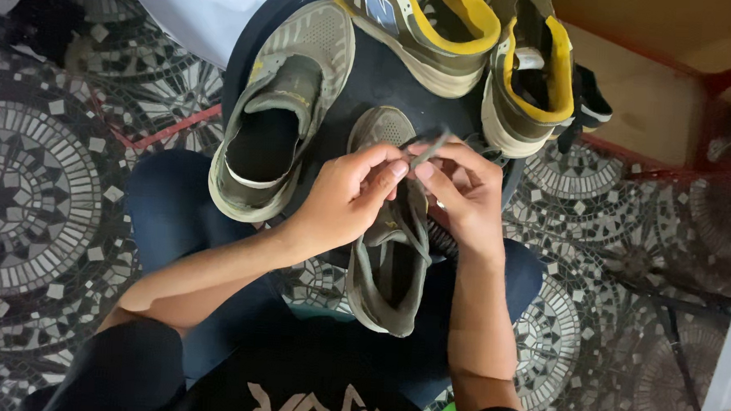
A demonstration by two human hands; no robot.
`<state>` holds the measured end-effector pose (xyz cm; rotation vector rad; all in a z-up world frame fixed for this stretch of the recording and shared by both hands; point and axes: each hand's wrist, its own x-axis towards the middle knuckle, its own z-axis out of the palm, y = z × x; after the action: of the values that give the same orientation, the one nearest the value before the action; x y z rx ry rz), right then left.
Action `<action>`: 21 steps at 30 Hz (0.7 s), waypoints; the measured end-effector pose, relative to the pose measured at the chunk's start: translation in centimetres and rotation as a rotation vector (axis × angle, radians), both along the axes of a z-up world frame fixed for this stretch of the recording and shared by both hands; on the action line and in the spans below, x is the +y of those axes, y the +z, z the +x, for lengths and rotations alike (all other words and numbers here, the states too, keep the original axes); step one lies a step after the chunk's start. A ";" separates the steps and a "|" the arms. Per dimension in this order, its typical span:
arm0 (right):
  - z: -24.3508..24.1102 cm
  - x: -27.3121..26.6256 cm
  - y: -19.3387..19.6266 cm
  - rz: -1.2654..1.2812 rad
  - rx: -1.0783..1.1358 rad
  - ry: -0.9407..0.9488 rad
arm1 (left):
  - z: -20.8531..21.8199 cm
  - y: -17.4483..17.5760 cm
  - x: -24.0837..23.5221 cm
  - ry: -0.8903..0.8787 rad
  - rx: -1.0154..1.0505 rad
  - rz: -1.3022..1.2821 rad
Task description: The person sits on the floor and laces a pair of gray sneakers by hand. They thread the laces through the eyelets, pull them tight, and tie a knot. Other shoes are visible on a nearby shelf.
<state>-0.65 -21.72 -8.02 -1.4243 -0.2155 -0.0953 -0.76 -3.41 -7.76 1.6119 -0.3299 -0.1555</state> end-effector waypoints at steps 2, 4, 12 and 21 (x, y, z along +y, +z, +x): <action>0.5 -0.2 -0.2 -0.005 -0.031 0.014 | 0.1 -0.1 0.1 0.004 -0.007 0.048; 0.9 -0.4 -0.9 0.008 -0.050 0.072 | 0.3 0.5 0.3 0.007 -0.025 0.098; 0.8 0.1 -3.0 0.177 0.123 0.135 | 0.1 -1.7 0.3 -0.023 0.095 -0.023; 1.6 -1.5 -2.4 0.007 0.133 0.024 | -2.4 -1.6 2.2 0.229 -0.123 0.219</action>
<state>0.98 -23.26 -10.42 -1.4150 -0.1226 0.0185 -3.15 -1.18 -9.39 1.8677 -0.2264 0.0859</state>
